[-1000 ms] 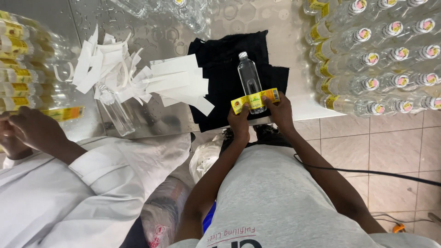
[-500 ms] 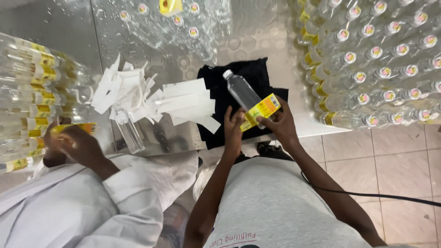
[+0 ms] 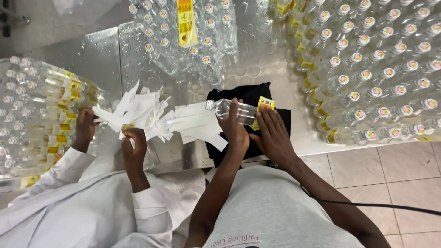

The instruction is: Manually applying adhesive labels to plastic water bottles on a production line table.

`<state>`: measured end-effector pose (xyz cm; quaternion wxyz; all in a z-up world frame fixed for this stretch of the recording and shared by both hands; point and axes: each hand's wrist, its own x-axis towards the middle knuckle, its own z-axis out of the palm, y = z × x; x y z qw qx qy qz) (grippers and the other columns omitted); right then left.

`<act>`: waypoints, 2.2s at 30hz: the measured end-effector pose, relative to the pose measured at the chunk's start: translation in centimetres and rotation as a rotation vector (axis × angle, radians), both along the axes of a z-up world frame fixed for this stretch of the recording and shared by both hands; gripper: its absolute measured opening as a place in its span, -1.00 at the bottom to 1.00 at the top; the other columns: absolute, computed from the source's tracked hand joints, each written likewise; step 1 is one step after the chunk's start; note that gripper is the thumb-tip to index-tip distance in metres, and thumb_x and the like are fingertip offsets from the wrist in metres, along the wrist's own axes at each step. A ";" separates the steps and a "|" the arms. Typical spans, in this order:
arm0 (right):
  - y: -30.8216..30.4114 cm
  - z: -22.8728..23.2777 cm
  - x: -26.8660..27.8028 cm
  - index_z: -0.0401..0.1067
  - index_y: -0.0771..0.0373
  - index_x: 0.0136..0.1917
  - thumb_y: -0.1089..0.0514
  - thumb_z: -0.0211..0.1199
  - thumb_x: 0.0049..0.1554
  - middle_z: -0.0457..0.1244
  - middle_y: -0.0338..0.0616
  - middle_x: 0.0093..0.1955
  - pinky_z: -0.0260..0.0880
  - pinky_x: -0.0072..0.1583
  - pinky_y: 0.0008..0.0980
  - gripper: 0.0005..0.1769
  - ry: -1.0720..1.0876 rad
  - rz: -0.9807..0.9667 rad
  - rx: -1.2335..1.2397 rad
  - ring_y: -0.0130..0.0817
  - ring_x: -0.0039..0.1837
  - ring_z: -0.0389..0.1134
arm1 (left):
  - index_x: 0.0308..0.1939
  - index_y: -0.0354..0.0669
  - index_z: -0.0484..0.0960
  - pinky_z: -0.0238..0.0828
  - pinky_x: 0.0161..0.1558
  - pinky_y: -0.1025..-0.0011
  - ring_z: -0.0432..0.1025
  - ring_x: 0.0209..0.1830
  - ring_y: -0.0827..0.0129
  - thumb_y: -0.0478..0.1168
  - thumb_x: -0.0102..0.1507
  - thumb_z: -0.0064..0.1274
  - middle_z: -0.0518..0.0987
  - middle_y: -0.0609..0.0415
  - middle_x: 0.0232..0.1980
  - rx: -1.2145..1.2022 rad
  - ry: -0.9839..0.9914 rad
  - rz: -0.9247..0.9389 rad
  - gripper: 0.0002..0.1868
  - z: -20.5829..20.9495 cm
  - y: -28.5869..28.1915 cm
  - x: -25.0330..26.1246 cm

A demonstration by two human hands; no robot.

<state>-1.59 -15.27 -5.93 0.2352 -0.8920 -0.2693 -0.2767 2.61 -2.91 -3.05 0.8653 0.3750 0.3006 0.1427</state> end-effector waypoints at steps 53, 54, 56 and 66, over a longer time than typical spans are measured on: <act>-8.8 15.9 9.7 0.23 0.37 0.58 0.28 0.66 -0.08 0.37 0.39 0.28 0.46 0.28 0.19 0.04 1.020 0.096 0.588 0.23 0.22 0.46 | 0.62 -0.11 0.28 0.28 0.53 0.03 0.43 0.45 0.10 -0.04 0.08 0.61 0.55 -0.14 0.34 0.596 -0.274 -0.918 0.13 2.0 0.4 -1.6; -9.0 15.8 11.0 0.16 0.48 0.58 0.31 0.64 -0.06 0.34 0.49 0.25 0.45 0.24 0.23 0.05 1.046 0.082 0.595 0.29 0.17 0.44 | 0.68 -0.08 0.21 0.28 0.54 0.00 0.41 0.48 0.04 0.02 0.10 0.59 0.52 -0.16 0.37 0.559 -0.268 -0.978 0.19 1.9 0.7 -0.9; -10.0 14.8 14.4 0.18 0.41 0.57 0.26 0.65 -0.06 0.35 0.36 0.24 0.46 0.25 0.10 0.03 1.043 0.082 0.624 0.15 0.16 0.44 | 0.71 -0.17 0.09 0.28 0.53 -0.10 0.36 0.51 -0.13 0.08 0.20 0.48 0.45 -0.30 0.43 0.569 -0.252 -1.030 0.18 2.1 1.6 0.3; -8.0 5.9 37.0 0.25 0.30 0.47 -0.05 0.66 0.04 0.36 0.23 0.31 0.44 0.03 0.19 -0.08 0.551 -0.180 -0.108 0.27 0.18 0.44 | 0.70 0.05 0.21 0.45 0.44 0.21 0.52 0.45 0.25 0.20 0.24 0.22 0.61 0.07 0.42 0.499 0.283 -0.922 0.00 -6.4 7.8 -0.2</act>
